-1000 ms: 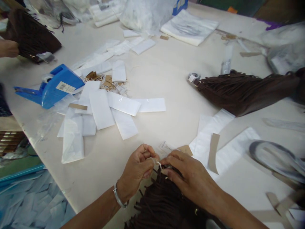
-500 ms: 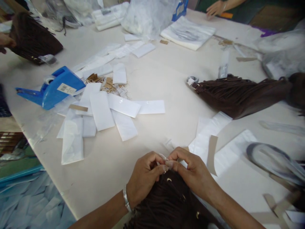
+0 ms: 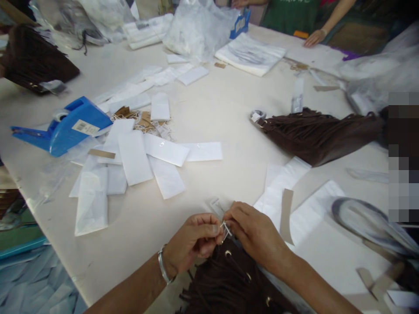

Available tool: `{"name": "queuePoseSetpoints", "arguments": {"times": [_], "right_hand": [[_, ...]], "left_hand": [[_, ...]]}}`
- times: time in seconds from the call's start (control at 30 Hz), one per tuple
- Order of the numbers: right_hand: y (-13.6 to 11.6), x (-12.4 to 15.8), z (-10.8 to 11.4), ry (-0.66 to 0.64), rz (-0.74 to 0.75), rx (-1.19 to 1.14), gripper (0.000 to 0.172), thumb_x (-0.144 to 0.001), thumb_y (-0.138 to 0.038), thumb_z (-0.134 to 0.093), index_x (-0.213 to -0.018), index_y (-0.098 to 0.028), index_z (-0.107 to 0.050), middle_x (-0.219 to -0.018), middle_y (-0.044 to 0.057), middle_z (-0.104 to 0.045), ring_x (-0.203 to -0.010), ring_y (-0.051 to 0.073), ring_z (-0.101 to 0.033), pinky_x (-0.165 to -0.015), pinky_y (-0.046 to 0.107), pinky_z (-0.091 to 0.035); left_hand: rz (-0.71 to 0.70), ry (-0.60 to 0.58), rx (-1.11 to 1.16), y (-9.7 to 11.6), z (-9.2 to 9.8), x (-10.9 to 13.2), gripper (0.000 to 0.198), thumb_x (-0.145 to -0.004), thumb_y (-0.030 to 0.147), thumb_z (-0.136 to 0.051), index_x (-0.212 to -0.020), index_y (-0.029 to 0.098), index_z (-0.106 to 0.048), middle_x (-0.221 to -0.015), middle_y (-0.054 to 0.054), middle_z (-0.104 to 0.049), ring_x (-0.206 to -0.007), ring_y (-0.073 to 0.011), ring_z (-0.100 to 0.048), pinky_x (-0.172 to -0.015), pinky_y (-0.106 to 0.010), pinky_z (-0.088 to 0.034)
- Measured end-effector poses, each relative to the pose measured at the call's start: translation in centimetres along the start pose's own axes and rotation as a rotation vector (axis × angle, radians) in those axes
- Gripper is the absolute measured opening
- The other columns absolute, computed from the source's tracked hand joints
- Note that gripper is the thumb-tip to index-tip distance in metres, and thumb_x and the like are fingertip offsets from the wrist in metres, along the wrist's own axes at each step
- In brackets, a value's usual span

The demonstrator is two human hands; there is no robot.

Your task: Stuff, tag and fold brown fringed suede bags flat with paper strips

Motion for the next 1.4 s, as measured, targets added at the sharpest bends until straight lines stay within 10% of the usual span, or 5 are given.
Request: {"name": "queuePoseSetpoints", "arguments": {"times": [0.47,0.7,0.87,1.13,1.4], "right_hand": [[3.2,-0.3,1.0,-0.056,-0.352,0.240,0.036,-0.092,-0.046,-0.050,-0.116,-0.020,-0.046,-0.097,0.006,-0.066,-0.080,0.021,-0.066,-0.065,0.030,-0.041],[3.1,1.7,2.9,0.009,-0.377,0.362,0.037,-0.091,-0.049,-0.048,-0.114,-0.020,-0.048,-0.098,0.007,-0.067,-0.081,0.024,-0.066,-0.066,0.031,-0.040],[4.1,1.9,1.2,-0.165,-0.448,0.177,0.028,-0.097,-0.044,-0.038,-0.108,-0.022,-0.050,-0.075,0.003,-0.069,-0.074,0.023,-0.066,-0.062,0.030,-0.037],[3.7,0.1,-0.2,0.010,-0.428,-0.124,0.048,-0.084,-0.036,-0.061,-0.125,-0.022,-0.040,-0.077,-0.002,-0.063,-0.069,0.018,-0.060,-0.063,0.028,-0.039],[0.9,-0.1,0.9,0.062,-0.251,-0.433,0.032,-0.087,-0.018,-0.052,-0.117,-0.027,-0.044,-0.079,-0.005,-0.059,-0.070,0.012,-0.058,-0.065,0.025,-0.043]], "left_hand": [[0.006,-0.131,0.142,-0.6,1.1,0.9,0.019,-0.076,0.013,-0.055,-0.086,0.006,-0.069,-0.064,-0.004,-0.055,-0.047,-0.0071,-0.048,-0.045,-0.020,-0.037],[0.027,-0.024,-0.016,-1.4,1.9,0.7,0.051,-0.087,0.029,-0.059,-0.135,0.017,-0.048,-0.059,-0.001,-0.062,-0.032,-0.0048,-0.041,-0.034,-0.016,-0.027],[-0.055,0.073,-0.039,-0.8,1.8,0.7,0.067,-0.080,0.034,-0.069,-0.139,0.017,-0.042,-0.062,0.001,-0.062,-0.034,-0.0030,-0.038,-0.034,-0.016,-0.026],[-0.118,0.226,-0.143,-0.2,1.9,0.8,0.072,-0.073,0.035,-0.076,-0.134,0.016,-0.045,-0.074,0.002,-0.058,-0.042,-0.0035,-0.042,-0.040,-0.018,-0.031],[-0.227,0.313,-0.263,0.3,2.8,0.7,0.071,-0.071,0.033,-0.076,-0.133,0.017,-0.046,-0.076,0.002,-0.057,-0.050,-0.0058,-0.044,-0.047,-0.020,-0.036]]}}
Point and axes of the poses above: each hand's wrist, its own x-axis away from the middle knuckle, its own z-axis out of the back of the hand, y = z × x, the point moved 8 cm from there along -x, towards the middle knuckle
